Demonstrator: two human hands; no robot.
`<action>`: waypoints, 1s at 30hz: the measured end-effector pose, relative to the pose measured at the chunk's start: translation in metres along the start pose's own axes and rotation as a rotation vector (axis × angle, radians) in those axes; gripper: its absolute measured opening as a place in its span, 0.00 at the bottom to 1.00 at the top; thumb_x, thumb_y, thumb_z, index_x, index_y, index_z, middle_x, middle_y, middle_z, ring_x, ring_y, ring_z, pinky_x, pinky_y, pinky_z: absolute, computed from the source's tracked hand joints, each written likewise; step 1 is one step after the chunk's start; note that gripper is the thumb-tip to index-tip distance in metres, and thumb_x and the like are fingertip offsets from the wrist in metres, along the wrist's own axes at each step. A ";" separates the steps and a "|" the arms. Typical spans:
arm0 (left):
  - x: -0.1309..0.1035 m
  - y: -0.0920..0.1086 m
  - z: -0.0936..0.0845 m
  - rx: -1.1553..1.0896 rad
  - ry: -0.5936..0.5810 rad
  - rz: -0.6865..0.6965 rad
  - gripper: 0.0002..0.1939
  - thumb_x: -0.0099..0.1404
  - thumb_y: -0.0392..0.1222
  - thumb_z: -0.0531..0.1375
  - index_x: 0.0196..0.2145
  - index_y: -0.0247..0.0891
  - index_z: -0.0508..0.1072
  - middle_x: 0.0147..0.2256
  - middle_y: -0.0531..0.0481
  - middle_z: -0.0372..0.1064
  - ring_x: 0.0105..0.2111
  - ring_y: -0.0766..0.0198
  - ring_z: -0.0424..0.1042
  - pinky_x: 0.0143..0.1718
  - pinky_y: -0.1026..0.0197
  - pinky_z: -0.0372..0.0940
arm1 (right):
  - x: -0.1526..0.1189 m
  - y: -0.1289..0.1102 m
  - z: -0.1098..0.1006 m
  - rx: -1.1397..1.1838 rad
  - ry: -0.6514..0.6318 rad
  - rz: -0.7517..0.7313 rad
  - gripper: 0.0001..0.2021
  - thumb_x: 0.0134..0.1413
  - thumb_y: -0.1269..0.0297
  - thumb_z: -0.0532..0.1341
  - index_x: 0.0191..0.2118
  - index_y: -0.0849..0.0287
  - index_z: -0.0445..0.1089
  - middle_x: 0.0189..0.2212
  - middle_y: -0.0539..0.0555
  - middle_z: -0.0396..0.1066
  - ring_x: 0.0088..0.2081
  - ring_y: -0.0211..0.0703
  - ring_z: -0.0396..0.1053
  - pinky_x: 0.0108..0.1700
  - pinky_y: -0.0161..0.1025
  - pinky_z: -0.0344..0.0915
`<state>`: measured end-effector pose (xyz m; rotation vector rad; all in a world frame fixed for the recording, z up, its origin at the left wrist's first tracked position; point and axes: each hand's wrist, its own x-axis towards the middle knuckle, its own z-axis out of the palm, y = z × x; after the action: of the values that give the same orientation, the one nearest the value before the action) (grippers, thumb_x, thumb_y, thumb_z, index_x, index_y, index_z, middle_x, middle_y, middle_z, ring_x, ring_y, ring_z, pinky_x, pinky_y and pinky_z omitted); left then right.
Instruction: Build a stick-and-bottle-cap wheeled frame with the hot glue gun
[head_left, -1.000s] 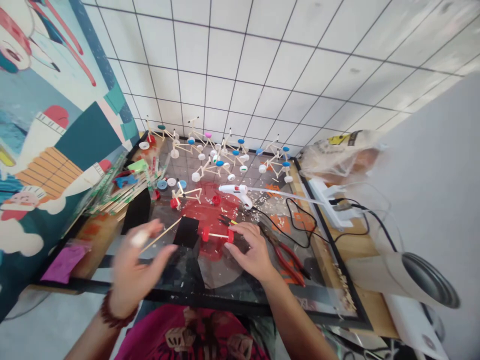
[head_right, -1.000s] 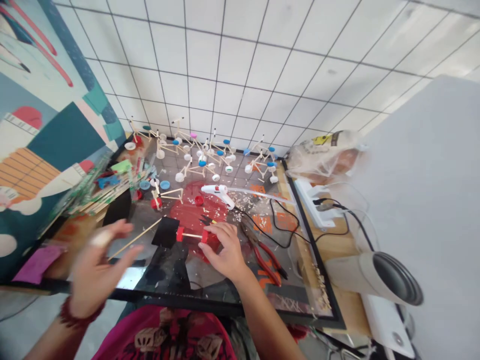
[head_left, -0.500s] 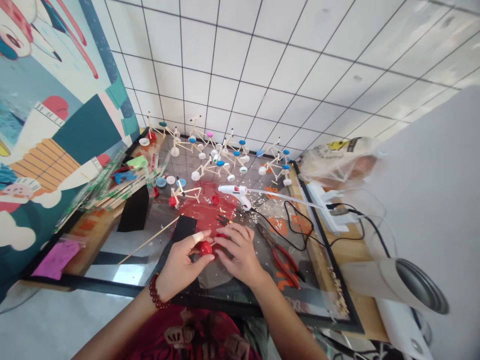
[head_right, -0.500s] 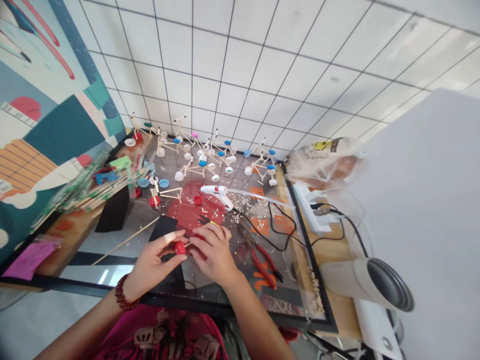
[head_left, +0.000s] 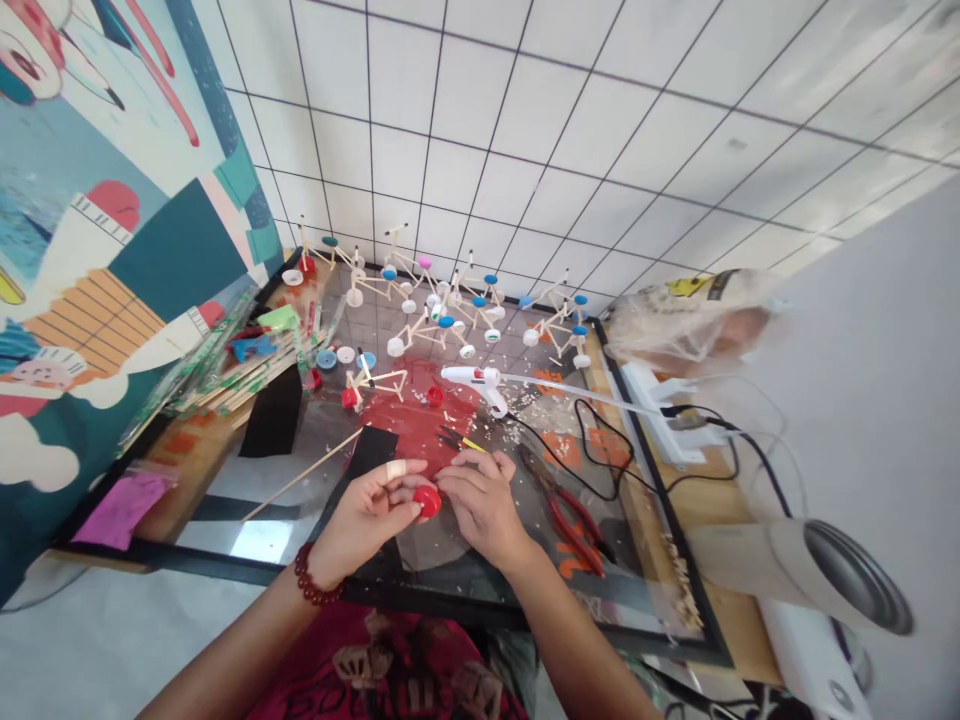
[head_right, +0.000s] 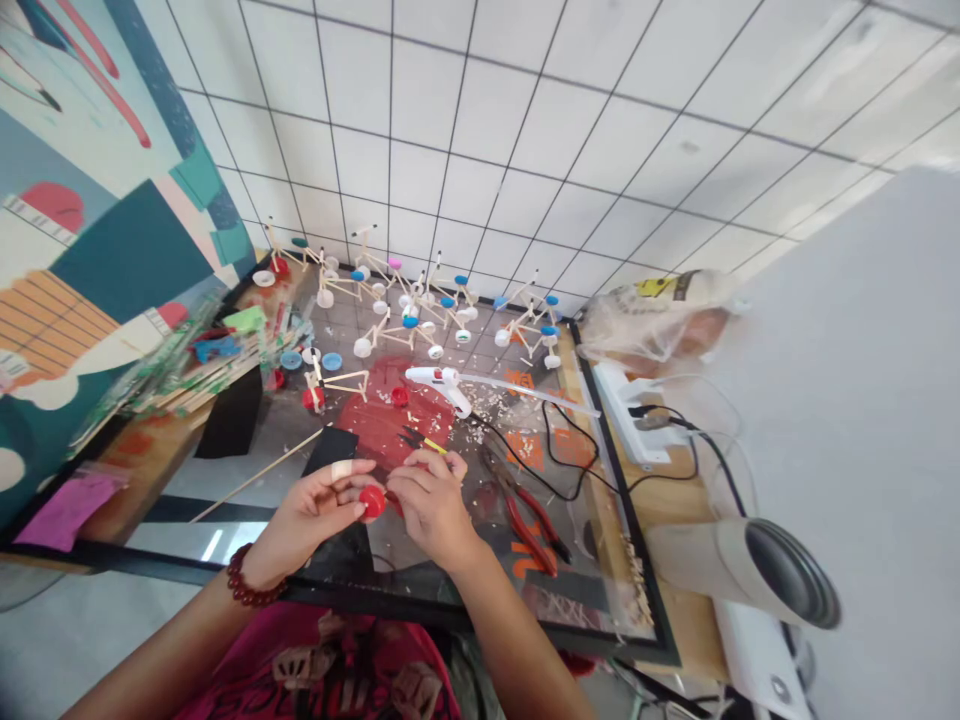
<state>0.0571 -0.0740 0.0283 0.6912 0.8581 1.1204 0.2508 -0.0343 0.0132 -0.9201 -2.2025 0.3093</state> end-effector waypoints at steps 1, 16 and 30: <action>0.000 0.000 0.001 -0.005 0.010 -0.001 0.22 0.55 0.35 0.70 0.48 0.37 0.76 0.38 0.46 0.78 0.38 0.62 0.76 0.39 0.60 0.73 | 0.000 0.000 0.001 0.005 0.009 -0.001 0.10 0.62 0.73 0.57 0.40 0.51 0.73 0.37 0.48 0.80 0.46 0.46 0.69 0.52 0.50 0.46; 0.003 -0.008 -0.001 -0.035 0.041 0.010 0.29 0.51 0.31 0.71 0.50 0.37 0.70 0.33 0.50 0.77 0.31 0.68 0.74 0.38 0.63 0.70 | 0.001 0.000 0.002 0.031 0.017 -0.026 0.11 0.61 0.76 0.57 0.39 0.52 0.72 0.36 0.48 0.80 0.45 0.44 0.70 0.51 0.49 0.47; 0.003 0.000 -0.013 0.069 -0.004 0.049 0.30 0.55 0.37 0.70 0.55 0.42 0.70 0.47 0.43 0.76 0.46 0.59 0.76 0.49 0.57 0.70 | 0.001 0.001 0.001 -0.030 0.019 0.017 0.09 0.63 0.72 0.57 0.37 0.52 0.73 0.33 0.48 0.79 0.44 0.44 0.70 0.54 0.50 0.47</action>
<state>0.0466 -0.0703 0.0208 0.7748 0.8842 1.1369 0.2500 -0.0327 0.0124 -0.9540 -2.1885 0.2754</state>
